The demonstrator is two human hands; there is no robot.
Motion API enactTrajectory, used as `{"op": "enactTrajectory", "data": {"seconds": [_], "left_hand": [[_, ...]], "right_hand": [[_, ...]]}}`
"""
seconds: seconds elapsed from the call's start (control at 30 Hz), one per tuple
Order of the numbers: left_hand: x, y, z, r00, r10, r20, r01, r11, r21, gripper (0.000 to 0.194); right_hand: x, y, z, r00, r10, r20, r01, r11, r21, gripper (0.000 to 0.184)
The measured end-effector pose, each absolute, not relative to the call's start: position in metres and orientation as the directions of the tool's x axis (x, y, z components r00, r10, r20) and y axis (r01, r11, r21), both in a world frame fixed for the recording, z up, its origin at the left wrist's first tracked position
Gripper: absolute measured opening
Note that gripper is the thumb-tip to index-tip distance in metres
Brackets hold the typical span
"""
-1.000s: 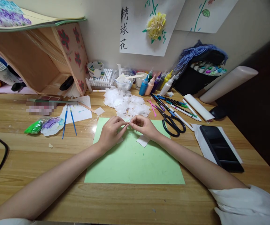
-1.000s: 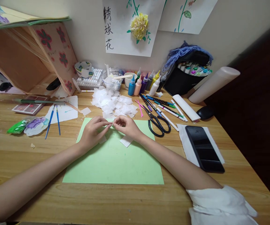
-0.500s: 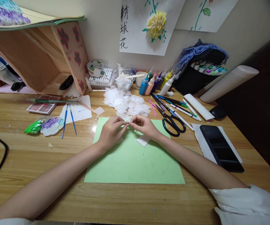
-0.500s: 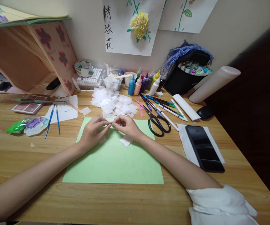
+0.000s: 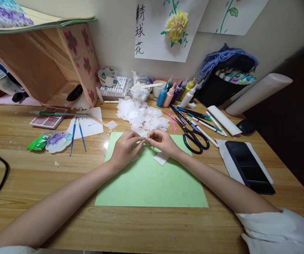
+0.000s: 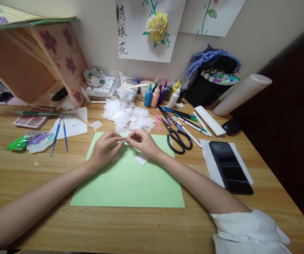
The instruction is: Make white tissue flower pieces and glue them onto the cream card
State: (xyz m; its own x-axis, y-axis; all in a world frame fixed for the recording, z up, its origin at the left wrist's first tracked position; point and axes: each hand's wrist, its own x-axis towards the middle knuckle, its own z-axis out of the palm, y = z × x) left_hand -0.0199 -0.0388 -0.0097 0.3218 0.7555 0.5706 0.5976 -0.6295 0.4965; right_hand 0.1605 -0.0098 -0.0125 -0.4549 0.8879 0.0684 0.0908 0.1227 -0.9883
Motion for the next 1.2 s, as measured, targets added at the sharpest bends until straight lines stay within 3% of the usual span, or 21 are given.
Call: {"op": "enactTrajectory", "data": {"seconds": [0.47, 1.2], "left_hand": [[-0.0200, -0.0389, -0.0081, 0.328, 0.755, 0.569, 0.591, -0.633, 0.500, 0.016], [-0.0170, -0.0409, -0.0049, 0.196, 0.861, 0.469, 0.577, -0.488, 0.655, 0.011]], "right_hand": [[0.1610, -0.0095, -0.0135, -0.455, 0.888, 0.073, 0.115, 0.139, -0.984, 0.020], [0.1602, -0.0111, -0.0138, -0.464, 0.883, 0.072, 0.148, 0.157, -0.976, 0.023]]}}
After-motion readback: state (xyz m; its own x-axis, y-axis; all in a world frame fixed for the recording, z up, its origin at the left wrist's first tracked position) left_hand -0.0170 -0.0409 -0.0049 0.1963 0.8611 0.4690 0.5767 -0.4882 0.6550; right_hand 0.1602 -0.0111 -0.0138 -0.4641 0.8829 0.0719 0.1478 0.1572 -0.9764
